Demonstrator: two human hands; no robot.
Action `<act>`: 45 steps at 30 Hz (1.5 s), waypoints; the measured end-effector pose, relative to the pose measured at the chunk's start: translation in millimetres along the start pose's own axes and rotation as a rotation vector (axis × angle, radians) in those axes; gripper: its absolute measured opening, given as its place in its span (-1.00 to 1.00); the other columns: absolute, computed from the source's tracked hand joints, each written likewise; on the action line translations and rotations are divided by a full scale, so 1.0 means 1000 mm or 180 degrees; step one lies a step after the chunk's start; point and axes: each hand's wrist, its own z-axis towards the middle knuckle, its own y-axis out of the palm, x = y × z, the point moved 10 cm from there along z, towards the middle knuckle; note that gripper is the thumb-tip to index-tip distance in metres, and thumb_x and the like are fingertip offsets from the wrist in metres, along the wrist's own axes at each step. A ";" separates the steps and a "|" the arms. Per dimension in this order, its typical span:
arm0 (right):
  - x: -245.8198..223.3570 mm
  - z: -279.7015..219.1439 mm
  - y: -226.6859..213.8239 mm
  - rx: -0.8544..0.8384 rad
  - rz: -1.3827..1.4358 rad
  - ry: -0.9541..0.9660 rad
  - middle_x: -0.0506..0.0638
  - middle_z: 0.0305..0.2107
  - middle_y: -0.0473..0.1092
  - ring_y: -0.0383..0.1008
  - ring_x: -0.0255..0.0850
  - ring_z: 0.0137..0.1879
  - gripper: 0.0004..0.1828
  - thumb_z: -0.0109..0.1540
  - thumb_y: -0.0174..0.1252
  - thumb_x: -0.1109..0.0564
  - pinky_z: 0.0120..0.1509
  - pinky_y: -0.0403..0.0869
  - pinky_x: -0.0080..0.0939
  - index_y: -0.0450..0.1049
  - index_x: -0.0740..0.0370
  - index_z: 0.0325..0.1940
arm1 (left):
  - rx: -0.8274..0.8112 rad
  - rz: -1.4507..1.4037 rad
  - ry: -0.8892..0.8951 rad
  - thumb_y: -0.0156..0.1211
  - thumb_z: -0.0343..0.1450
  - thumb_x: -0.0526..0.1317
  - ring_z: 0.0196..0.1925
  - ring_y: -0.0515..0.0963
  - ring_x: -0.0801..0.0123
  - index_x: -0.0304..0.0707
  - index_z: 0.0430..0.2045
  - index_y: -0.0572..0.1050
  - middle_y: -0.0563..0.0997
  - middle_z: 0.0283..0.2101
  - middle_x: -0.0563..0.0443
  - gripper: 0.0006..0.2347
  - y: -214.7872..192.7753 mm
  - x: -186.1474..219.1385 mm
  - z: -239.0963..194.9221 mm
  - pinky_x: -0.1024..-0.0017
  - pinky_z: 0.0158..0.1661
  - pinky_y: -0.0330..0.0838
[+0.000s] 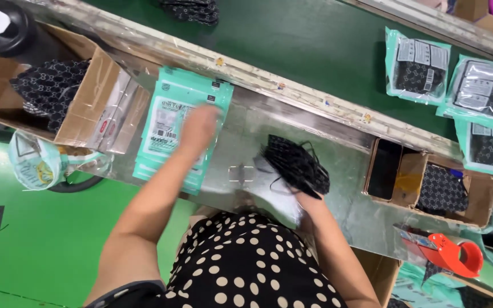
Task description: The person picks up black fabric face masks from a pile, folds each one, inserts it into a teal plastic pouch, presses the pouch closed, and places the sealed pouch onto the conveyor belt. They repeat this packing cycle continuously, with boxes of masks and finished pouches around the workstation.
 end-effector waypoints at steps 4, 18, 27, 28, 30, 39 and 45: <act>0.052 -0.034 0.033 -0.0583 -0.0284 0.0480 0.11 -0.08 0.54 0.55 0.05 0.05 -0.69 0.13 0.30 0.20 0.17 0.50 -0.02 0.61 0.22 -0.04 | 0.0645 0.0747 -0.0301 0.29 0.43 -0.21 0.00 0.54 -0.16 -0.31 -0.03 0.50 0.53 0.02 -0.22 -0.73 -0.082 -0.021 0.019 0.08 -0.06 0.44; -0.004 0.002 0.014 -0.0489 -0.0369 0.0263 0.00 -0.05 0.53 0.47 -0.03 0.11 -0.56 0.07 0.38 0.13 0.19 0.45 0.05 0.56 0.13 0.04 | -0.0411 0.0797 -0.0317 0.34 0.36 -0.22 -0.03 0.52 -0.11 -0.22 -0.32 0.53 0.52 -0.12 -0.20 -0.86 -0.019 -0.054 0.020 0.07 -0.04 0.41; 0.065 -0.024 0.043 0.0594 0.2763 0.3059 -0.07 -0.18 0.56 0.51 -0.24 -0.06 -0.64 0.12 0.41 0.22 0.03 0.46 -0.17 0.56 0.27 0.00 | -0.0959 0.0196 0.2147 0.13 0.28 -0.39 0.08 0.53 0.09 -0.27 -0.20 0.49 0.57 -0.04 -0.04 -0.77 0.019 0.145 -0.032 0.21 0.14 0.41; 0.067 -0.024 0.037 0.0873 0.2808 0.3267 -0.06 -0.18 0.56 0.52 -0.23 -0.09 -0.64 0.13 0.39 0.23 -0.04 0.43 -0.15 0.56 0.27 0.00 | -0.0923 0.0078 0.2205 0.13 0.30 -0.38 0.10 0.54 0.14 -0.23 -0.20 0.49 0.57 -0.04 0.00 -0.78 0.019 0.145 -0.037 0.24 0.16 0.41; 0.076 -0.053 0.042 0.0629 0.2484 0.3150 -0.05 -0.19 0.57 0.52 -0.22 -0.11 -0.69 0.17 0.35 0.21 -0.06 0.44 -0.16 0.58 0.27 0.00 | -0.1183 0.0162 0.2288 0.12 0.28 -0.38 0.10 0.53 0.13 -0.23 -0.20 0.50 0.58 -0.03 0.00 -0.76 0.040 0.151 -0.049 0.24 0.16 0.41; 0.033 -0.029 0.052 -0.0272 0.2015 0.2638 -0.05 -0.15 0.56 0.53 -0.25 -0.06 -0.67 0.21 0.30 0.19 0.07 0.50 -0.20 0.55 0.34 0.04 | -0.0101 -0.0377 0.1295 0.35 0.34 -0.21 0.09 0.52 0.11 -0.20 -0.21 0.55 0.58 -0.06 -0.04 -0.79 -0.021 0.173 0.007 0.17 0.19 0.22; -0.022 0.010 0.040 -0.0780 0.1016 0.0951 0.10 -0.13 0.48 0.43 -0.12 0.01 -0.63 0.18 0.30 0.22 0.11 0.43 -0.10 0.48 0.37 0.05 | -0.0515 -0.0389 0.0954 0.32 0.37 -0.23 -0.04 0.58 0.32 -0.09 -0.43 0.61 0.64 -0.28 0.15 -0.98 -0.006 0.165 0.007 0.18 0.18 0.15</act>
